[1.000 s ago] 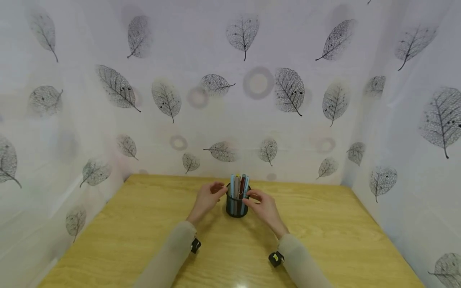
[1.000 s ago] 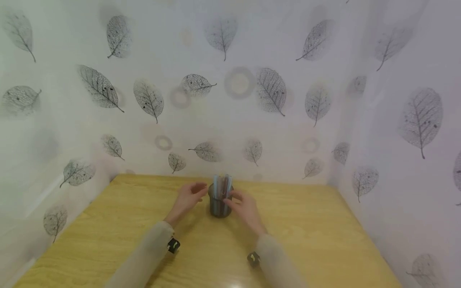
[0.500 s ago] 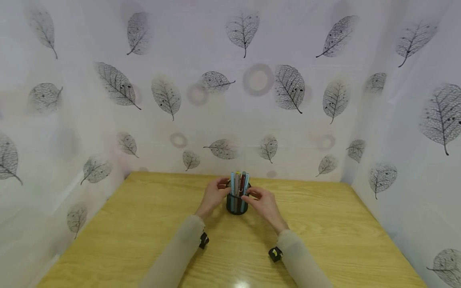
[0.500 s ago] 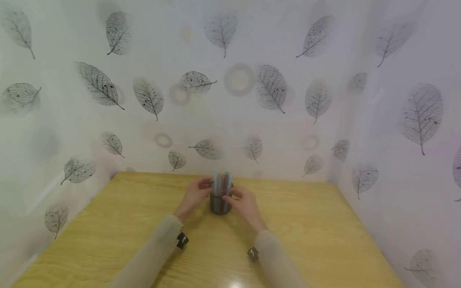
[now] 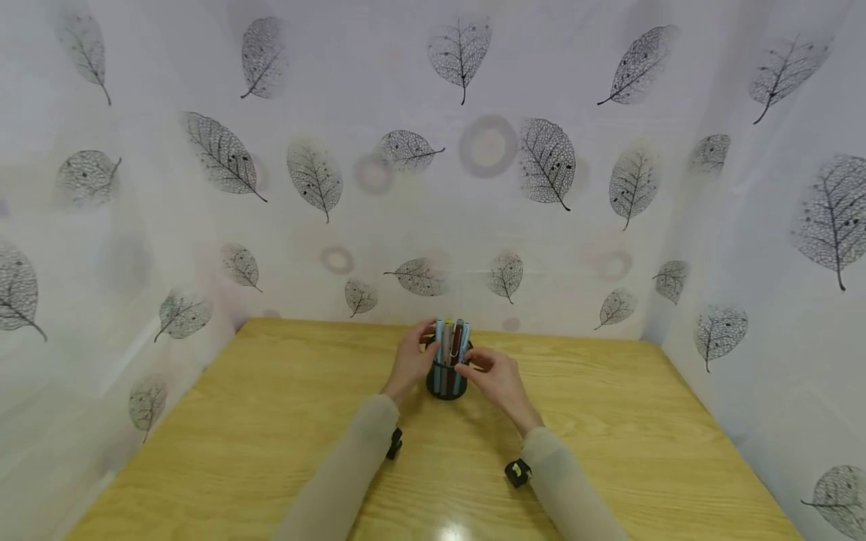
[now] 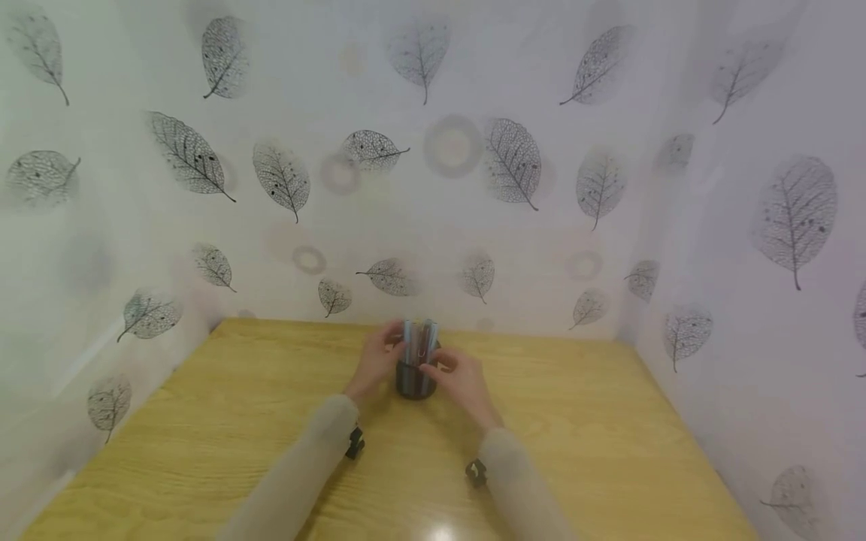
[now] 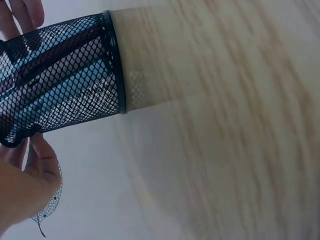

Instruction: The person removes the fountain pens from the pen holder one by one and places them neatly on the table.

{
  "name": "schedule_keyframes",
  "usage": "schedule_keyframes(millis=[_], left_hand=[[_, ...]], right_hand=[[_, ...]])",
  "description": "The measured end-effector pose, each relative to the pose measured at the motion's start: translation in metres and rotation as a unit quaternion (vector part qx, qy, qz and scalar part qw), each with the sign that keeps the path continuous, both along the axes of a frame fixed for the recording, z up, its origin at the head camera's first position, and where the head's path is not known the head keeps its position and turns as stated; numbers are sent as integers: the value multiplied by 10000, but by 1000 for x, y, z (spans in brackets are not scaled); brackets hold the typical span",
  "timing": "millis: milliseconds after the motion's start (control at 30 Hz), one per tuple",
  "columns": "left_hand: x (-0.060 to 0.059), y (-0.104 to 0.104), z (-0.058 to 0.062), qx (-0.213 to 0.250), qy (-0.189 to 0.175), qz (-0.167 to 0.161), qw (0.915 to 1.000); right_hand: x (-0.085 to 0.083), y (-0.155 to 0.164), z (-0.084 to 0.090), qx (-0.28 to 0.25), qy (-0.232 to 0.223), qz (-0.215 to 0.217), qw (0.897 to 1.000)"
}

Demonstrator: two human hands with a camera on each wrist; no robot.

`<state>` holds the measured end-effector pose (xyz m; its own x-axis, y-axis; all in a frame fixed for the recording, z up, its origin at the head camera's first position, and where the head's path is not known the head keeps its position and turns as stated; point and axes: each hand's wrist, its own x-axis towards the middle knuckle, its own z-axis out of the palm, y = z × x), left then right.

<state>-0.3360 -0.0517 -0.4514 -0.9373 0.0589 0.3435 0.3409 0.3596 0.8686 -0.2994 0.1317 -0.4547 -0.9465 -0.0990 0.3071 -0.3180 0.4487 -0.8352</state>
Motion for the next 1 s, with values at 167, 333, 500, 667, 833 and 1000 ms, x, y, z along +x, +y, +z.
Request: schedule_keyframes(millis=[167,333,500,667,833,1000], left_hand=[[1,-1,-5,-9,151,9,9999],[0,-1,-5,47,83,-26,10000],[-2,0,-5,80,68,42,9999],[-2,-2,-3,146,104,38,9998],[1,-3,-1,81,299,21,9995],[2,-1,-2,1,391,38,9992]], right_hand=[[0,-2,-3,-3,19,57,10000],[1,-3,-2,-25,35,30,10000],[3,-2,2,-24,-1,33,10000],[-3,-1,0,11,51,90,9999],[-3,-2,0,33,129,79,9999],[-1,-1,0,-39,137,76,9999]])
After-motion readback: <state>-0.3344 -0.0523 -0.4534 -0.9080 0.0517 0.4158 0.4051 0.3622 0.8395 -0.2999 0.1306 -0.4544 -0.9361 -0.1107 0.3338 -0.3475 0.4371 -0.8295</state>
